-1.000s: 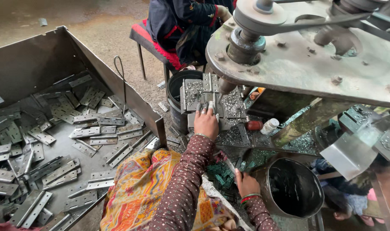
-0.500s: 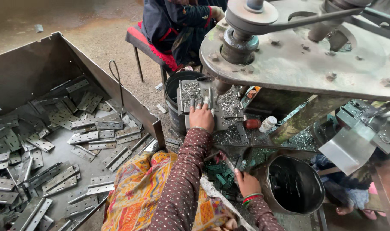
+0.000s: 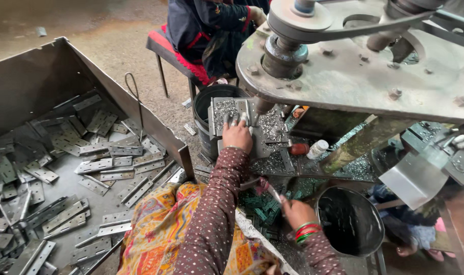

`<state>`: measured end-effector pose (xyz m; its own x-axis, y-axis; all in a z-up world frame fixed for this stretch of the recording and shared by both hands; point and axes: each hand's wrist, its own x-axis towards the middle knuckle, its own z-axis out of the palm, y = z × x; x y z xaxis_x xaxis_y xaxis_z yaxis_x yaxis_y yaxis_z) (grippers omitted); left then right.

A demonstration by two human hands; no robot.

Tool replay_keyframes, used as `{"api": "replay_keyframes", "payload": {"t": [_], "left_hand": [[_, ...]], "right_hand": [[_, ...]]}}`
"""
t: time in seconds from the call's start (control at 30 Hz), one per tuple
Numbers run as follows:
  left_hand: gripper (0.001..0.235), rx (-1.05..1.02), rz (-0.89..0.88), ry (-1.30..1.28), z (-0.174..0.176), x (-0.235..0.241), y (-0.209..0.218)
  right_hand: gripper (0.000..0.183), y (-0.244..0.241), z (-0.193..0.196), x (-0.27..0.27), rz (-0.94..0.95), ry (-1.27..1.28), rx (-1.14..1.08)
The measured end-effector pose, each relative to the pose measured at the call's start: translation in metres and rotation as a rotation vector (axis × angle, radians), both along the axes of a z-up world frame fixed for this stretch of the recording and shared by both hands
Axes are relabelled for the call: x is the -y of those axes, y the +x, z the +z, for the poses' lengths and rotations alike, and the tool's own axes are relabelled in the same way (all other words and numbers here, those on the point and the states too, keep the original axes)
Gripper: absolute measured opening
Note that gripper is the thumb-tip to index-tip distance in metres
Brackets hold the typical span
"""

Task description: The person processes metal hinges using a drill press in a fabrication shop. They take hinges from a bin on the floor, place them on the machine base to be drilled, and then move the finished pieces aside.

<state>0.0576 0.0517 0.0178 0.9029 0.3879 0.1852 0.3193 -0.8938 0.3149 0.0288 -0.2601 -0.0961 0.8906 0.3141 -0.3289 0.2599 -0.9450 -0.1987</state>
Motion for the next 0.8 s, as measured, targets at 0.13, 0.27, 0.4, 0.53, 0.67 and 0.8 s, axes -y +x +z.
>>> {"api": "replay_keyframes", "payload": {"t": [0.13, 0.27, 0.4, 0.53, 0.67, 0.8], "left_hand": [[0.032, 0.192, 0.007, 0.104, -0.018, 0.001, 0.004], [0.032, 0.083, 0.014, 0.038, -0.029, -0.001, 0.012], [0.030, 0.169, 0.026, 0.120, -0.029, -0.001, 0.011], [0.028, 0.100, -0.005, 0.073, -0.026, 0.000, 0.003], [0.029, 0.088, 0.004, 0.006, -0.025, -0.002, 0.006], [0.027, 0.205, -0.004, 0.141, -0.026, -0.006, 0.007]], "right_hand": [[0.070, -0.026, -0.013, -0.001, -0.114, 0.012, 0.086], [0.074, -0.018, 0.001, -0.003, -0.102, 0.009, 0.019], [0.077, 0.004, 0.028, -0.011, -0.071, -0.003, -0.033], [0.076, 0.006, 0.007, -0.002, -0.067, -0.053, -0.038], [0.077, -0.014, -0.066, 0.015, -0.056, 0.109, 0.031], [0.073, -0.015, -0.089, 0.014, -0.068, 0.251, 0.115]]}}
